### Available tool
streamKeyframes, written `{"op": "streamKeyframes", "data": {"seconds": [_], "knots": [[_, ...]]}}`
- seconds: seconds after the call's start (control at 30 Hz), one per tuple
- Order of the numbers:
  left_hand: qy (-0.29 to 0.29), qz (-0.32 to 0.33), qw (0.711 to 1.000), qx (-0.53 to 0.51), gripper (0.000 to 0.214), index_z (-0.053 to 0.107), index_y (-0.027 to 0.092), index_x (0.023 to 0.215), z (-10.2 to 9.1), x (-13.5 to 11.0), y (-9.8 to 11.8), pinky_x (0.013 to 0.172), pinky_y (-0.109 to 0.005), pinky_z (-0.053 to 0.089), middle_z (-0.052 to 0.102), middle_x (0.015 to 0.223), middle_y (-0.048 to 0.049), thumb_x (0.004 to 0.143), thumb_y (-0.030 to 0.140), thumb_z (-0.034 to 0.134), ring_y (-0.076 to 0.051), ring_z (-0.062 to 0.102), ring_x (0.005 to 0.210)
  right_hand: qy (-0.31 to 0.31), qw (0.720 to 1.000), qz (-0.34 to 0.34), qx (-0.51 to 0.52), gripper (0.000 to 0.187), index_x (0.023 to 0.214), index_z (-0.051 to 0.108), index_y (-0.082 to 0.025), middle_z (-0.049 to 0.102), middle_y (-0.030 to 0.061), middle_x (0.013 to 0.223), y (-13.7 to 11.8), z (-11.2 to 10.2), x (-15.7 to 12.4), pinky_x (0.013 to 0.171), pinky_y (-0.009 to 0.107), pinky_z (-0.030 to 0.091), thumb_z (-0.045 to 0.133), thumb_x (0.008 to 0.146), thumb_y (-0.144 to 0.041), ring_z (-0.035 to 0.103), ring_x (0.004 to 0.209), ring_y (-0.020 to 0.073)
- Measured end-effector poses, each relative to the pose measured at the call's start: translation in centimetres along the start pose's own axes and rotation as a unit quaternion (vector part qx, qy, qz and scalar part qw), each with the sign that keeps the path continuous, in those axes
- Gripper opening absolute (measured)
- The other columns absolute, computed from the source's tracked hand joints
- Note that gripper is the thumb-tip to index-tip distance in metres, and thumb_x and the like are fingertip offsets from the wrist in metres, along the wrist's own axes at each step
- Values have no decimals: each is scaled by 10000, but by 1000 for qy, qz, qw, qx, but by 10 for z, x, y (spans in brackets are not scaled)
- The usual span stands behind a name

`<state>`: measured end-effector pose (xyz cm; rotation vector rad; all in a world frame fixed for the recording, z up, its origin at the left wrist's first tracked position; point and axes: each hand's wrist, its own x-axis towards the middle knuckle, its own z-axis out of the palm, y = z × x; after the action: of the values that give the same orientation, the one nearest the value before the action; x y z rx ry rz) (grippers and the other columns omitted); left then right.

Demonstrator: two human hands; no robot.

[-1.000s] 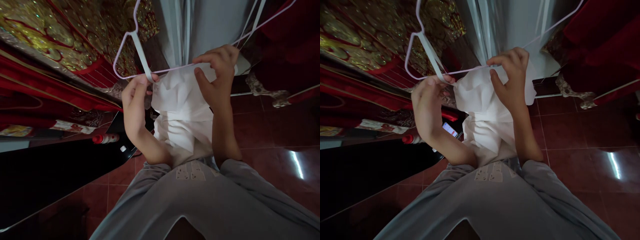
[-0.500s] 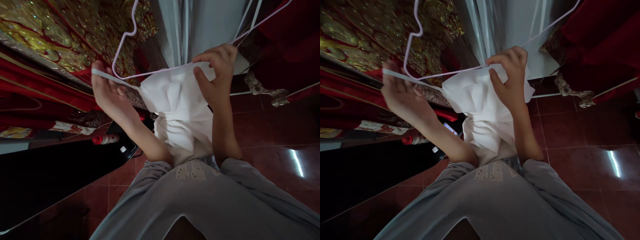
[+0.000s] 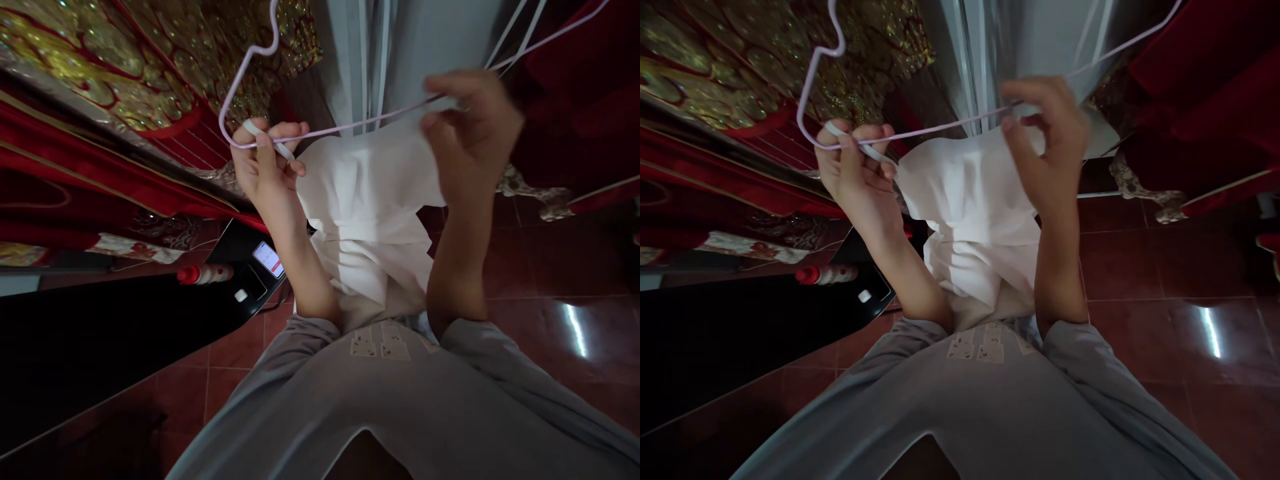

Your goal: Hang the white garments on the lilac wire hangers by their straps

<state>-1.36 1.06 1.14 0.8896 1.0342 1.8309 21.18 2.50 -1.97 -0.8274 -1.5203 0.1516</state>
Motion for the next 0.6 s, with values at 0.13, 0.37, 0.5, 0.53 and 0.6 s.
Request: {"op": "streamKeyframes", "data": {"seconds": [0.13, 0.37, 0.5, 0.53, 0.6], "knots": [[5, -15, 1000, -21, 215, 466, 260, 1014, -1, 3, -3, 500, -239, 432, 670, 828, -38, 1152, 159, 336, -228, 757, 1002, 180, 980, -1, 83, 473, 1131, 725, -332, 663, -1, 1086, 42, -16, 21, 602, 261, 484, 504, 835, -36, 643, 776, 99], [-27, 19, 999, -25, 276, 438, 283, 969, -3, 6, -5, 547, -311, 370, 593, 772, -29, 1138, 126, 287, -248, 722, 874, 145, 973, 173, 48, 279, 760, 677, -243, 479, -8, 602, 39, -38, 52, 374, 280, 232, 554, 802, 4, 383, 435, 83], [-35, 38, 998, -25, 213, 410, 271, 1008, -6, 9, -8, 586, -311, 376, 579, 764, -17, 1140, 129, 322, -243, 704, 876, 122, 973, 198, 10, 270, 620, 547, -228, 399, -36, 499, 6, -34, 60, 350, 272, 128, 627, 799, -44, 314, 364, 73], [-34, 38, 998, -22, 178, 407, 271, 1026, -7, 10, -9, 615, -314, 394, 577, 768, -17, 1141, 148, 347, -245, 700, 895, 123, 973, 197, 8, 282, 610, 514, -227, 393, -42, 495, 0, -33, 62, 346, 258, 110, 636, 796, -54, 312, 362, 65], [-31, 34, 999, -13, 104, 415, 281, 1064, -10, 12, -11, 700, -337, 432, 581, 792, -21, 1140, 211, 407, -263, 692, 957, 116, 973, 196, 19, 242, 631, 518, -213, 473, -33, 541, -3, -34, 69, 342, 244, 92, 634, 789, -70, 331, 374, 53]]}}
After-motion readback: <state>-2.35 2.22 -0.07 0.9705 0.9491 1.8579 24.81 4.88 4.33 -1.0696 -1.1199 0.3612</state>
